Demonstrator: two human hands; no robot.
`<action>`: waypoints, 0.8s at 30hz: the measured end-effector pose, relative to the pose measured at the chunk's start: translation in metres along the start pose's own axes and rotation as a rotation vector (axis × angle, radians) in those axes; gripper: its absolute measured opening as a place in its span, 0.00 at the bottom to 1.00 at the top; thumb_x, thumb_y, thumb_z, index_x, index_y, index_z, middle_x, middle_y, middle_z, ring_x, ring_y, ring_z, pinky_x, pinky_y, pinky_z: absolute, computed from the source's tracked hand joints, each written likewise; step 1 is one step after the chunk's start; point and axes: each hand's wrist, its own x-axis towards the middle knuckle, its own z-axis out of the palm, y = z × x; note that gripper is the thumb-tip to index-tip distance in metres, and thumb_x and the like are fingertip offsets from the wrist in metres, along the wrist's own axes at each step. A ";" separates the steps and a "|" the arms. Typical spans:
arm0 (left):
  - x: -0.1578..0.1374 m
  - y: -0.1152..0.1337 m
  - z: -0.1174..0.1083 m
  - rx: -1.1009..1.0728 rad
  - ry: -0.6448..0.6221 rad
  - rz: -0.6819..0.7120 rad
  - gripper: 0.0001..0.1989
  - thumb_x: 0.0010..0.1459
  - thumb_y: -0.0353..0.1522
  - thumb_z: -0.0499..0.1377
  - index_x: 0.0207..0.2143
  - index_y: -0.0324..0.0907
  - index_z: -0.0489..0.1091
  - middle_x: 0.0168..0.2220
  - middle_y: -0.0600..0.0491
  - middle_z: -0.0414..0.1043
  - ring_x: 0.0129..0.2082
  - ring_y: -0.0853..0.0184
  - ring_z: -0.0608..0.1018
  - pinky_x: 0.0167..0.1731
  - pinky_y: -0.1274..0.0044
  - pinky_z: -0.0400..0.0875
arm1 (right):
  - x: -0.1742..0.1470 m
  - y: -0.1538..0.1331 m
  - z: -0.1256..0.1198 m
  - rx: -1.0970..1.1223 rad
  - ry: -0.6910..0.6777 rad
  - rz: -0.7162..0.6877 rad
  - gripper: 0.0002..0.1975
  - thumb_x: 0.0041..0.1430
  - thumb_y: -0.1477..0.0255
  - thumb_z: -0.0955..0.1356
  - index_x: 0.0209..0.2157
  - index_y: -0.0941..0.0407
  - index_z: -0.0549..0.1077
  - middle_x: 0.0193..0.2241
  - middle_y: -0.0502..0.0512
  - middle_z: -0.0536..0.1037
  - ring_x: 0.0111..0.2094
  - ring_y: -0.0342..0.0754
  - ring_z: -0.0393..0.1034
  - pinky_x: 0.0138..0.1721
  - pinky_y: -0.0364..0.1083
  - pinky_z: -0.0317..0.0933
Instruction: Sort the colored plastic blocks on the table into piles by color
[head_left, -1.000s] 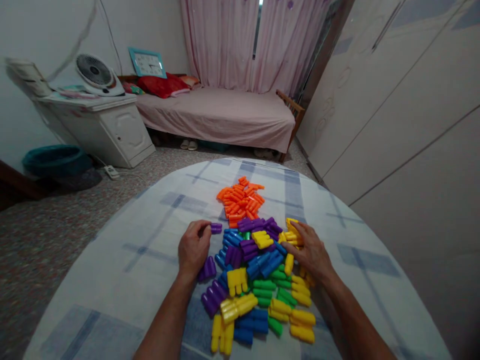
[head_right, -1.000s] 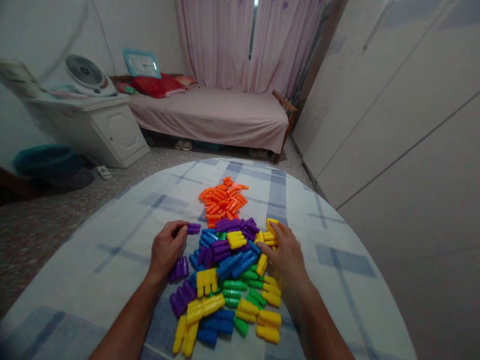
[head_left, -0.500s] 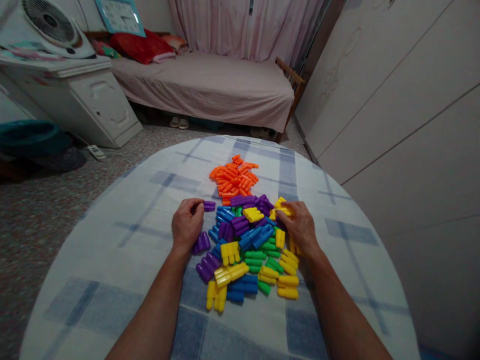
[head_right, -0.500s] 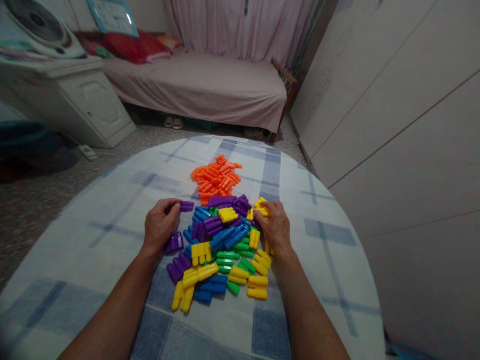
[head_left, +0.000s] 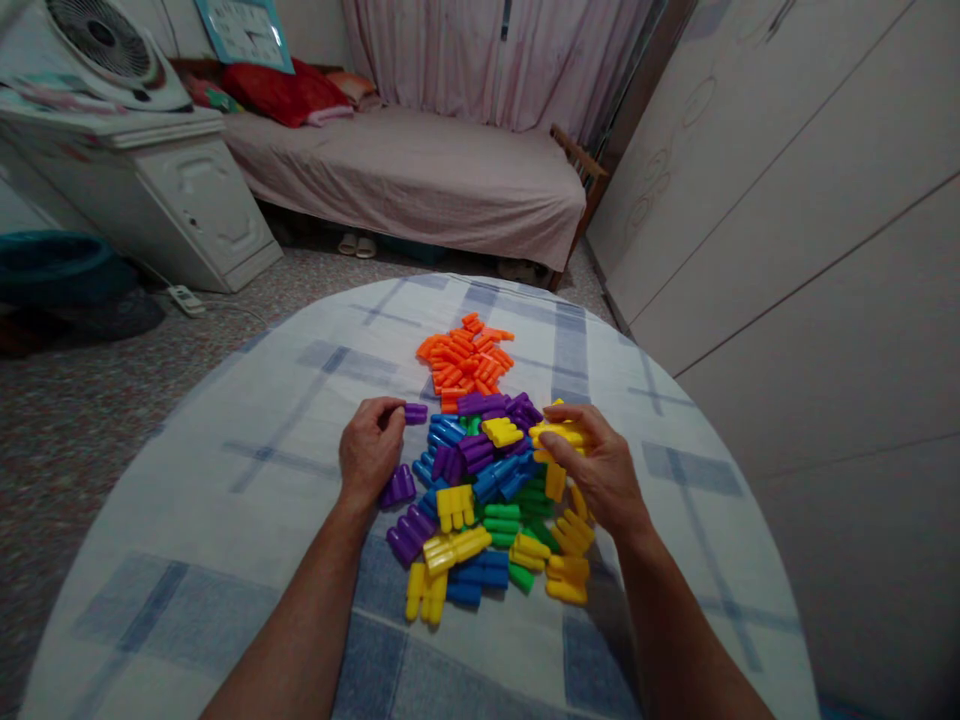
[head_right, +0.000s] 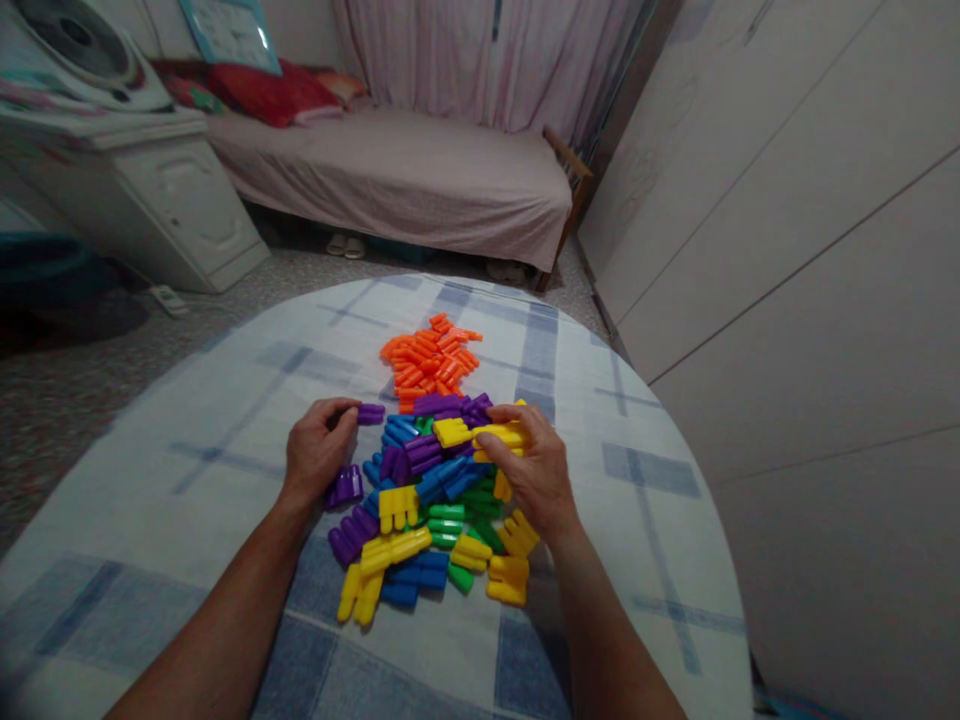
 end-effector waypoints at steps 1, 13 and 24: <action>0.000 0.000 0.000 0.002 0.001 -0.003 0.12 0.55 0.35 0.52 0.35 0.42 0.73 0.36 0.51 0.73 0.36 0.65 0.75 0.38 0.75 0.68 | -0.004 -0.009 0.003 0.002 -0.050 -0.048 0.14 0.53 0.62 0.68 0.41 0.53 0.72 0.40 0.53 0.74 0.41 0.48 0.69 0.45 0.49 0.63; 0.000 -0.002 0.002 0.011 0.004 -0.004 0.12 0.55 0.36 0.52 0.35 0.43 0.73 0.37 0.52 0.74 0.36 0.66 0.75 0.37 0.76 0.67 | 0.018 0.073 -0.001 -0.300 0.118 -0.072 0.22 0.57 0.62 0.62 0.50 0.56 0.69 0.51 0.62 0.69 0.53 0.54 0.62 0.53 0.57 0.57; -0.001 -0.002 0.003 0.015 0.002 0.011 0.12 0.56 0.35 0.51 0.36 0.42 0.72 0.37 0.52 0.73 0.35 0.67 0.75 0.37 0.77 0.67 | 0.035 0.097 0.000 -0.443 0.100 -0.058 0.22 0.52 0.58 0.64 0.44 0.57 0.73 0.42 0.60 0.75 0.44 0.55 0.67 0.48 0.57 0.59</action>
